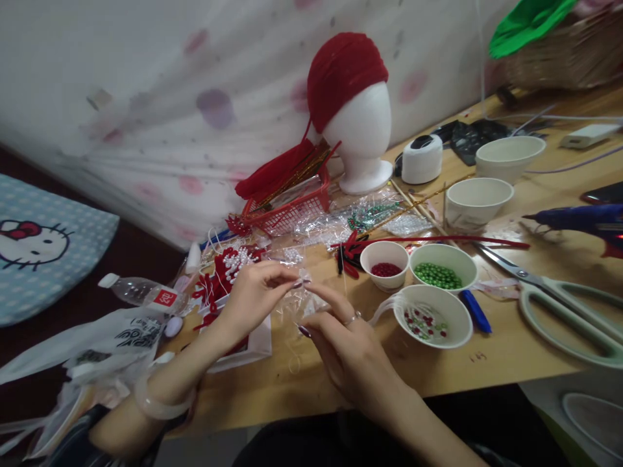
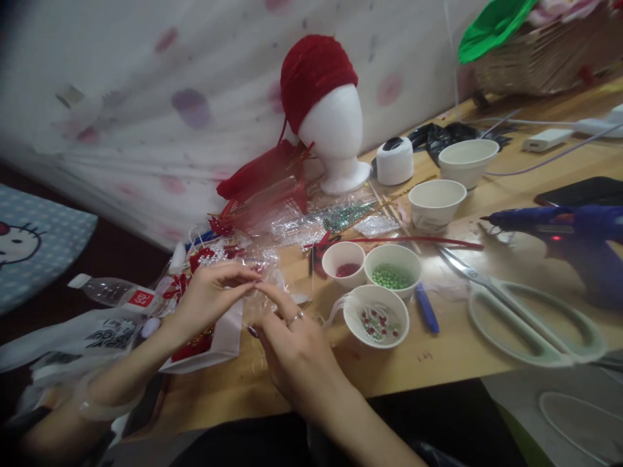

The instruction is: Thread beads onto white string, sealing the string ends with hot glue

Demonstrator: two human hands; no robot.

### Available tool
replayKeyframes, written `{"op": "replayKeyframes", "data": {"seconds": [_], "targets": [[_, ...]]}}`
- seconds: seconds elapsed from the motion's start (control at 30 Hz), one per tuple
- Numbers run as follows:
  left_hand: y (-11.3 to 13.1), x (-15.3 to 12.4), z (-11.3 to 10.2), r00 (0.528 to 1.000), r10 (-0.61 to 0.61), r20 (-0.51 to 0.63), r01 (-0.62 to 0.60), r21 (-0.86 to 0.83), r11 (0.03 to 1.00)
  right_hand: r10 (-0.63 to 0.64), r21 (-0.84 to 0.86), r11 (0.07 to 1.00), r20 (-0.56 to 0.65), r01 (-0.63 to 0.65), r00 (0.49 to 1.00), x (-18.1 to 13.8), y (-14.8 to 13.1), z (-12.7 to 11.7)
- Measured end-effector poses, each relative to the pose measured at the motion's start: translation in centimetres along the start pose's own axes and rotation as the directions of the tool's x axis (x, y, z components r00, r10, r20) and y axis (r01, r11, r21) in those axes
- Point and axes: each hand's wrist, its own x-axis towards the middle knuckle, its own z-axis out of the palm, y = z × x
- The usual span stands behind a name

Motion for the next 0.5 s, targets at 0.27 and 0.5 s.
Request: {"op": "replayKeyframes", "data": {"seconds": [0.27,0.5], "targets": [[-0.3,-2.7,-1.1,0.973,-0.230,-0.017,0.220,-0.226,0.949,-0.107,-0.229,0.960,0.238,0.163,0.965,0.7,-0.5,0.7],[-1.9,-4.1,-1.9,0.940,-0.336,0.064,0.335,-0.369,0.867,-0.061,-0.229,0.965,0.291,0.131,0.955,-0.3,-1.3,0.7]]}}
